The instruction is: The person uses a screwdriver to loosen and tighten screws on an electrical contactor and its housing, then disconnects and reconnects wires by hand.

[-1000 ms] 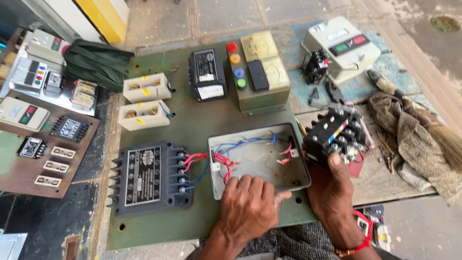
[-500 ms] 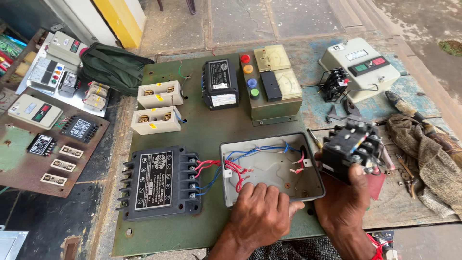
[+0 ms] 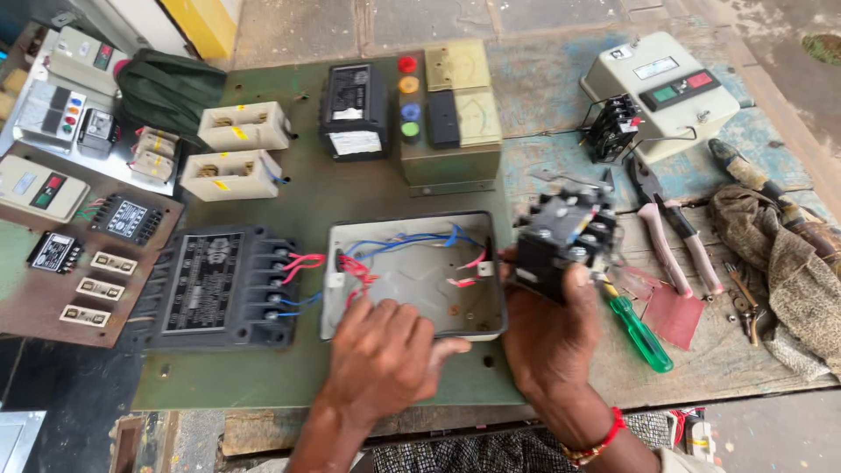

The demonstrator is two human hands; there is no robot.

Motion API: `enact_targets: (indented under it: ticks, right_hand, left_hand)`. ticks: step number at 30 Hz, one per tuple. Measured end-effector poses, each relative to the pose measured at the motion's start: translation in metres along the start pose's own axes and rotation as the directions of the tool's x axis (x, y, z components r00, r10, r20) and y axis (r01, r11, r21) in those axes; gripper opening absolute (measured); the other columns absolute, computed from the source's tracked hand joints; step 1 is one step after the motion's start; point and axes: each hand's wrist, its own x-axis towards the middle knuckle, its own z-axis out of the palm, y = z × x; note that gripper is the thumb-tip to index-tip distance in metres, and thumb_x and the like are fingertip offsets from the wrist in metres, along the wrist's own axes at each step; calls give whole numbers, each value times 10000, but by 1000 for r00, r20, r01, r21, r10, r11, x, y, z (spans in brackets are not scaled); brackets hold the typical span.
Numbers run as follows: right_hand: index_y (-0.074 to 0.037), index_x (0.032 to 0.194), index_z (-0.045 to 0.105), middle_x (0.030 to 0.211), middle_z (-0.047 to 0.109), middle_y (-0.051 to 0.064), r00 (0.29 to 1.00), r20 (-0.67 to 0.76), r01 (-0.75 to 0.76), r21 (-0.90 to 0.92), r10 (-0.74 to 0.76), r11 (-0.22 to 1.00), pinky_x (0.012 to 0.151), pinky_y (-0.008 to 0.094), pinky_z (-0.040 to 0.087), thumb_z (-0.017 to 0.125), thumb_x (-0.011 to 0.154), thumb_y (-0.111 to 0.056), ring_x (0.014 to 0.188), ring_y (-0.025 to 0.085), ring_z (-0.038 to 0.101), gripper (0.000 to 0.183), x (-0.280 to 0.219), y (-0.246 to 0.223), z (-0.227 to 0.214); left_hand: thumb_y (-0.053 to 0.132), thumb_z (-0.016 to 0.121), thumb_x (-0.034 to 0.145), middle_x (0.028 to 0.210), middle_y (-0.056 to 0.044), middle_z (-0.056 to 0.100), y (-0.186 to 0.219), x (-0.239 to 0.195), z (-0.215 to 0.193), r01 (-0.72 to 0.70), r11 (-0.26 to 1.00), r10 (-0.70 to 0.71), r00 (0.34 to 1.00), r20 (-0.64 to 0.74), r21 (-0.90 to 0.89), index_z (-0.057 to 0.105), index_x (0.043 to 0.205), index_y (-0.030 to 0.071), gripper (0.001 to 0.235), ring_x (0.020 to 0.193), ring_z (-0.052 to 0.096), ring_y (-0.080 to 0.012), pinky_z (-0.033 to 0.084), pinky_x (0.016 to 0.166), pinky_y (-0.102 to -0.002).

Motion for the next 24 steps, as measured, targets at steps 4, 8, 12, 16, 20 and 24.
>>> enact_targets:
  ticks: [4,8,12,16,20,24]
  right_hand:
    - [-8,1320,581,1254,652,125,993,52,-110,3,109,994,1052,384,491,751,922,-387,1169,244,635,576,-1,0,-1]
    - [43,1352,575,1238,662,208,921,186,-347,-9,342,938,969,423,521,758,942,-360,1075,292,655,604,9,-25,-21]
    - [84,1380,552,1250,661,258,851,232,-451,-139,472,882,914,440,532,781,916,-309,1084,328,663,650,10,-59,-44]
    - [71,1417,510,1307,660,272,800,195,-537,-190,568,822,904,450,536,801,867,-295,1087,340,675,722,1,-74,-66]
    - [30,1449,457,1303,644,196,830,75,-544,-114,553,831,984,506,527,803,853,-242,1144,327,662,741,-12,-80,-90]
    - [41,1482,438,1329,647,182,805,114,-570,-119,582,813,1027,497,496,825,849,-221,1184,331,644,787,-12,-89,-108]
  left_hand:
    - [360,807,818,620,-44,488,-3,-5,-14,62,998,-62,997,36,-19,547,631,102,411,591,514,-239,378,602,-413]
    - [368,818,780,614,-51,491,4,0,-19,134,991,-132,987,94,-16,551,619,93,415,595,515,-248,378,601,-420]
    - [482,816,788,769,-78,563,23,8,-25,176,983,-175,984,36,-44,620,808,44,481,739,564,-282,411,709,-459]
    - [373,807,870,1135,-145,599,60,36,-5,157,975,-164,986,-34,-159,610,1191,12,521,1103,593,-351,443,952,-534]
    - [342,815,757,1427,-249,485,78,73,14,213,929,-193,977,94,-302,486,1388,-4,792,1336,481,-437,368,1091,-615]
    - [292,865,610,1450,-302,444,70,96,23,217,888,-133,965,225,-405,458,1449,51,963,1319,456,-481,342,1049,-634]
